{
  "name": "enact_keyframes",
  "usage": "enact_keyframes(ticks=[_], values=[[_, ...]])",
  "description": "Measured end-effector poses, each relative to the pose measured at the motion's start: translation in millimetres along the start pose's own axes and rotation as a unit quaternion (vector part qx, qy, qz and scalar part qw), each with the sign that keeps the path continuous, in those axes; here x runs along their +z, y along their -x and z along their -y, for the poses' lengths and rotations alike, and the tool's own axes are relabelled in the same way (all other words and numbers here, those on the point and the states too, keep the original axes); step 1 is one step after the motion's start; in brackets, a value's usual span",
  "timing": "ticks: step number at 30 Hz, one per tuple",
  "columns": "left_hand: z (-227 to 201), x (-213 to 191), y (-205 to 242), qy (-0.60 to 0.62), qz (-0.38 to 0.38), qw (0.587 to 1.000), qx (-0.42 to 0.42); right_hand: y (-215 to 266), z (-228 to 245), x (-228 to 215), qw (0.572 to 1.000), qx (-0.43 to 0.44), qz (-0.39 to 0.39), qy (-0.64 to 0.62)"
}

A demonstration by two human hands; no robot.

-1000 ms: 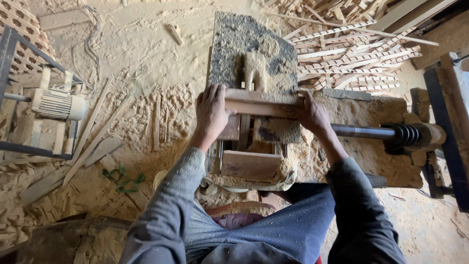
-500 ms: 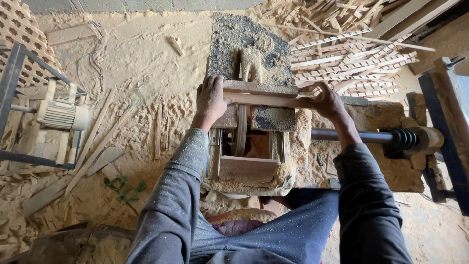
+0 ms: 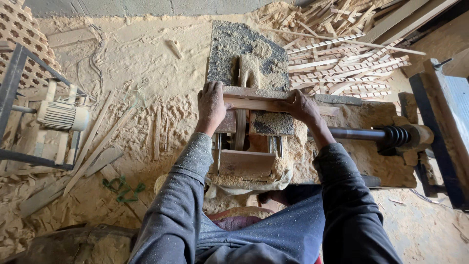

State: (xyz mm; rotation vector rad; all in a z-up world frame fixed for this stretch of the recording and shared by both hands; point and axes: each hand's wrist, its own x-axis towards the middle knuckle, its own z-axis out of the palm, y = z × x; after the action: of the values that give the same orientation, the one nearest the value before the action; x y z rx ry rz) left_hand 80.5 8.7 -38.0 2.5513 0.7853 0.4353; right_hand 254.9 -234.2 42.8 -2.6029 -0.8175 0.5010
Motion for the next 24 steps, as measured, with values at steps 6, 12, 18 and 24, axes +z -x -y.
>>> enact_keyframes(ticks=[6, 12, 18, 24], values=[[-6, -7, 21, 0.015, -0.003, 1.0, -0.007, 8, -9, 10, 1.0, -0.008, -0.015, 0.008], [-8, -8, 52, 0.012, 0.011, 1.0, -0.016, 15, -40, 35, 1.0, 0.0, -0.005, 0.006], [-19, -28, 84, -0.007, 0.002, 1.0, 0.002, 42, -27, 32, 1.0, 0.013, 0.008, 0.027], [15, 21, 20, 0.004, -0.019, 0.999, 0.029, -23, -56, 46, 0.998, -0.036, -0.06, -0.005]])
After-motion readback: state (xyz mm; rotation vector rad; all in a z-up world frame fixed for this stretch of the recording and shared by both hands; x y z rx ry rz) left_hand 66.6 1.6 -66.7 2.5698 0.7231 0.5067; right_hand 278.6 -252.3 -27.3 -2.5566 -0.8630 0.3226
